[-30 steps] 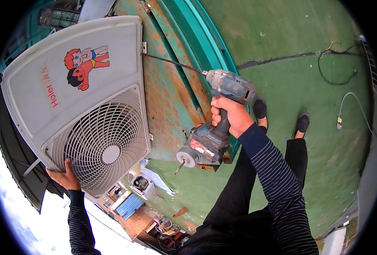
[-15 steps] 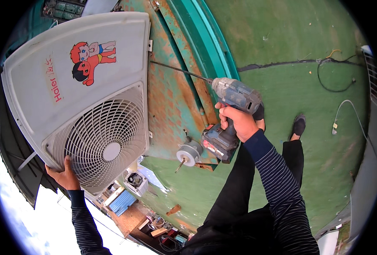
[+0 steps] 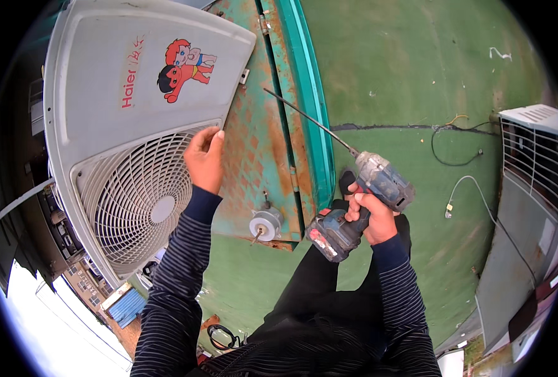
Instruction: The person uses a cordless drill to remove screws and detach the front panel of a white air conditioner unit placed on a green utility vehicle. The person then removes the fan grille and places it aside.
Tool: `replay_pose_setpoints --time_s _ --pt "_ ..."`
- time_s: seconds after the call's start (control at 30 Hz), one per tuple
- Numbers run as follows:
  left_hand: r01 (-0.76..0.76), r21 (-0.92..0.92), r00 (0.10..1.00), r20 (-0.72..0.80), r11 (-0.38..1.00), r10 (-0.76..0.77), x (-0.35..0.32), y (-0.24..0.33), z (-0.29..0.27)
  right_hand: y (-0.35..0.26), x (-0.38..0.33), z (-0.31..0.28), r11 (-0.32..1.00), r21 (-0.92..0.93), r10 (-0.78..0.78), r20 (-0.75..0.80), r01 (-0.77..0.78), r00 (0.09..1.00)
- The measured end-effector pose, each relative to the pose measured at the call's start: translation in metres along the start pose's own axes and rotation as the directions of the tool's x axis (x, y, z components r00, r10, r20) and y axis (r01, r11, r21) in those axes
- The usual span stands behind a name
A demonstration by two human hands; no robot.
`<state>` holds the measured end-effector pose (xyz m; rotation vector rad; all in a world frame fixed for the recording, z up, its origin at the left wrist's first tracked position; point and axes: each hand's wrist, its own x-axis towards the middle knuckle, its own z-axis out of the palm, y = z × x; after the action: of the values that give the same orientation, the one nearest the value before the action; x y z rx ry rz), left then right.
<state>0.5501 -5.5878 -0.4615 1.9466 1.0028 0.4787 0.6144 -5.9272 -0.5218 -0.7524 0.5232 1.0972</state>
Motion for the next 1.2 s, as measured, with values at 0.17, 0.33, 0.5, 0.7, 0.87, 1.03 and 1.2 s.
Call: replay_pose_setpoints --time_s 0.17,0.33,0.5,0.7,0.87,1.03,1.2 --pt "0.336 0.365 0.933 -0.256 0.869 -0.253 0.084 -0.092 0.111 -0.024 -0.026 -0.026 0.999 0.008 -0.042 -0.049 0.042 0.998" --pt "0.349 0.261 0.834 -0.524 0.9 -0.172 0.122 -0.1 0.171 -0.049 -0.032 -0.054 0.997 -0.075 -0.02 -0.115 0.011 0.993" --pt "0.375 0.163 0.797 -0.559 0.912 -0.228 0.123 -0.09 0.174 -0.081 -0.033 -0.068 0.987 -0.151 0.029 -0.173 -0.056 0.984" --pt "0.448 -0.329 0.879 -0.009 0.831 -0.477 0.064 -0.039 0.226 -0.131 -0.023 -0.076 0.986 -0.102 0.11 -0.191 -0.131 0.975" --pt "0.516 -0.592 0.812 0.107 0.619 -0.574 0.128 0.004 0.286 -0.154 -0.022 -0.09 0.995 -0.09 0.033 -0.219 -0.054 0.975" --pt "0.214 -0.694 0.853 -0.21 0.687 -0.478 0.254 0.036 0.269 -0.181 -0.026 -0.114 0.996 -0.073 0.027 -0.226 -0.044 0.974" --pt "0.378 -0.585 0.921 0.155 0.718 -0.358 0.183 0.093 0.25 -0.195 -0.034 -0.115 0.996 -0.065 0.042 -0.207 -0.057 0.977"
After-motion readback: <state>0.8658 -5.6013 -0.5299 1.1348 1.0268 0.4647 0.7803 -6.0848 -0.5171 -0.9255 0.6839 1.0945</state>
